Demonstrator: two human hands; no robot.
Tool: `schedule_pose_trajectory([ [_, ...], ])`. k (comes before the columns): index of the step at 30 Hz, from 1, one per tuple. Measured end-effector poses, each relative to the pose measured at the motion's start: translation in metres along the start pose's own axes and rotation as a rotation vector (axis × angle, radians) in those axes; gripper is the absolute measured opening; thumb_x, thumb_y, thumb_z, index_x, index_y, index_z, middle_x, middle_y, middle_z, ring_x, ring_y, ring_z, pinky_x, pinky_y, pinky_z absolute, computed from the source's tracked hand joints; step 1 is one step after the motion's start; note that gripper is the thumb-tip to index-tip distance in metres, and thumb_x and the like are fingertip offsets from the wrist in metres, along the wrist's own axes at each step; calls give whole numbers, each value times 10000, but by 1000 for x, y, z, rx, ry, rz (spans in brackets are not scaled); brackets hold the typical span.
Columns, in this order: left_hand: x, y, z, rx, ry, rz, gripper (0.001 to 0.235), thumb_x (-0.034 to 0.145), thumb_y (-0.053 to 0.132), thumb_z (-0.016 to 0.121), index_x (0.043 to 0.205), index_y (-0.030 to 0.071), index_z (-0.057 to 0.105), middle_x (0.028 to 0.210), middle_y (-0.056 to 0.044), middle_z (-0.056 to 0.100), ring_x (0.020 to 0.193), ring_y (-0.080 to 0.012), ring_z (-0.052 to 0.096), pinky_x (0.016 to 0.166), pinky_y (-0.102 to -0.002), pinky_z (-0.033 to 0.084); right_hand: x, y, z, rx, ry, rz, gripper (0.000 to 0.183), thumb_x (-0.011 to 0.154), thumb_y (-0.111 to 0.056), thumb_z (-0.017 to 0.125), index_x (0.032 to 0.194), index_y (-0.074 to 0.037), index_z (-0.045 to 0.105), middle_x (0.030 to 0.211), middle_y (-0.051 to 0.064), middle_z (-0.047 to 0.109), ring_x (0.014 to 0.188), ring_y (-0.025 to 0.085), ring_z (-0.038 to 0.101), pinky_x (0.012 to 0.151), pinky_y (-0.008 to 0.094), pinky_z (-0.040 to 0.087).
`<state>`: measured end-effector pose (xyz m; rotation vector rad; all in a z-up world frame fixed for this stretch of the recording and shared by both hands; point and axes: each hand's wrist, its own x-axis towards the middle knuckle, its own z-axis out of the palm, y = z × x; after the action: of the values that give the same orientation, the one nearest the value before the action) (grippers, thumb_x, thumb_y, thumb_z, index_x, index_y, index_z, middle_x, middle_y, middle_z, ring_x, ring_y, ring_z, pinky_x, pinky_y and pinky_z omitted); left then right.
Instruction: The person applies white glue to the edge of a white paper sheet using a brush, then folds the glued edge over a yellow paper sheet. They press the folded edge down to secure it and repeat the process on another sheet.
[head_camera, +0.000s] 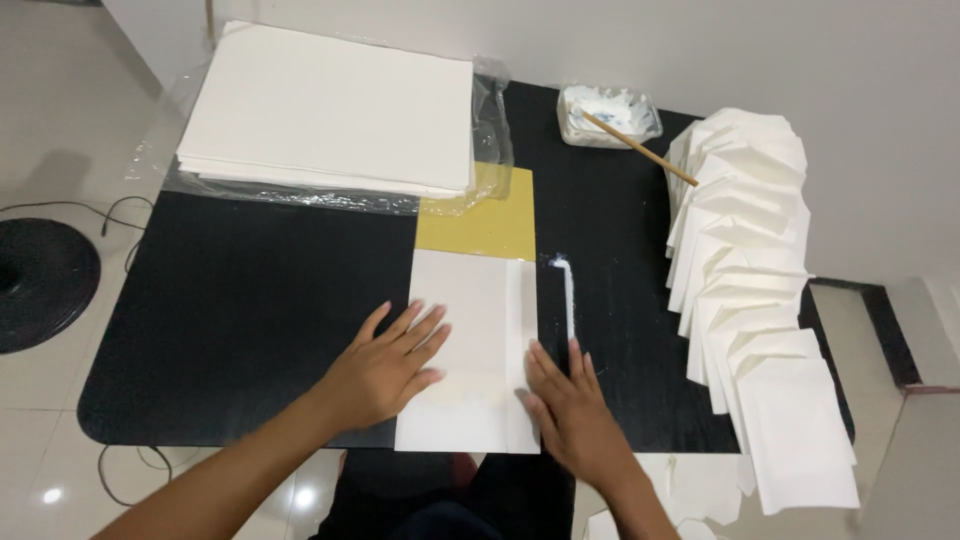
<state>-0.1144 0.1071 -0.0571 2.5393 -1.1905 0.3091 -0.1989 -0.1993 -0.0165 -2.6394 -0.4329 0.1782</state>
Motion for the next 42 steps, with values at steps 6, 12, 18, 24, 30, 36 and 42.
schedule_pose_trajectory([
  [6, -28, 2, -17, -51, -122, -19, 597, 1000, 513, 550, 1492, 176, 521, 1641, -67, 381, 1494, -355, 334, 1143, -609, 237, 35, 24, -17, -72, 12, -143, 546, 1055, -277, 512, 1556, -79, 424, 1639, 82, 394, 1537, 524, 113, 1232, 623, 129],
  [12, -20, -6, -49, -233, -478, -3, 887, 978, 641, 602, 1601, 88, 296, 1708, -110, 171, 1543, -412, 106, 1163, -634, 84, 31, 8, -42, 6, -331, 22, 942, 969, -428, 696, 1644, -162, 95, 1741, -5, 76, 1583, 364, -134, 1267, 519, -55],
  [18, -9, 2, -63, -196, -763, -46, 1384, 761, 640, 980, 1643, 99, 60, 1738, -85, -77, 1572, -360, -106, 1200, -607, -48, 19, -1, -50, 23, -450, 57, 1285, 807, -481, 938, 1645, -145, 24, 1754, -4, -17, 1571, 353, -237, 1260, 510, -89],
  [24, -29, 36, -18, 22, -199, 105, 1501, 659, 1017, 821, 1627, 37, 224, 1653, -204, 265, 1540, -346, 195, 1182, -599, 77, -6, -29, -26, 3, -224, -114, 1258, 784, -551, 943, 1639, -81, 150, 1725, 122, 156, 1585, 325, 96, 1245, 491, 82],
  [30, -35, 67, -11, 48, -89, 17, 1014, 812, 588, 786, 1560, 32, 387, 1529, -209, 490, 1386, -365, 475, 1113, -551, 326, -19, -41, 11, 15, 114, -287, 772, 932, -344, 781, 1546, -69, 403, 1557, 133, 527, 1351, 327, 551, 1086, 489, 422],
  [36, -32, 79, -13, 35, 22, -15, 828, 916, 502, 691, 1518, -11, 444, 1486, -206, 547, 1382, -398, 487, 1096, -554, 353, -17, -39, 30, 87, 218, -294, 590, 938, -146, 586, 1492, 12, 460, 1467, 190, 596, 1330, 359, 566, 1137, 486, 406],
  [42, -28, 87, -16, -36, 15, -50, 769, 915, 433, 666, 1532, 28, 449, 1497, -204, 543, 1385, -413, 479, 1105, -592, 341, -9, -34, 49, -24, 223, -189, 883, 652, -14, 728, 1493, -10, 460, 1479, 131, 591, 1402, 331, 490, 1173, 473, 356],
])
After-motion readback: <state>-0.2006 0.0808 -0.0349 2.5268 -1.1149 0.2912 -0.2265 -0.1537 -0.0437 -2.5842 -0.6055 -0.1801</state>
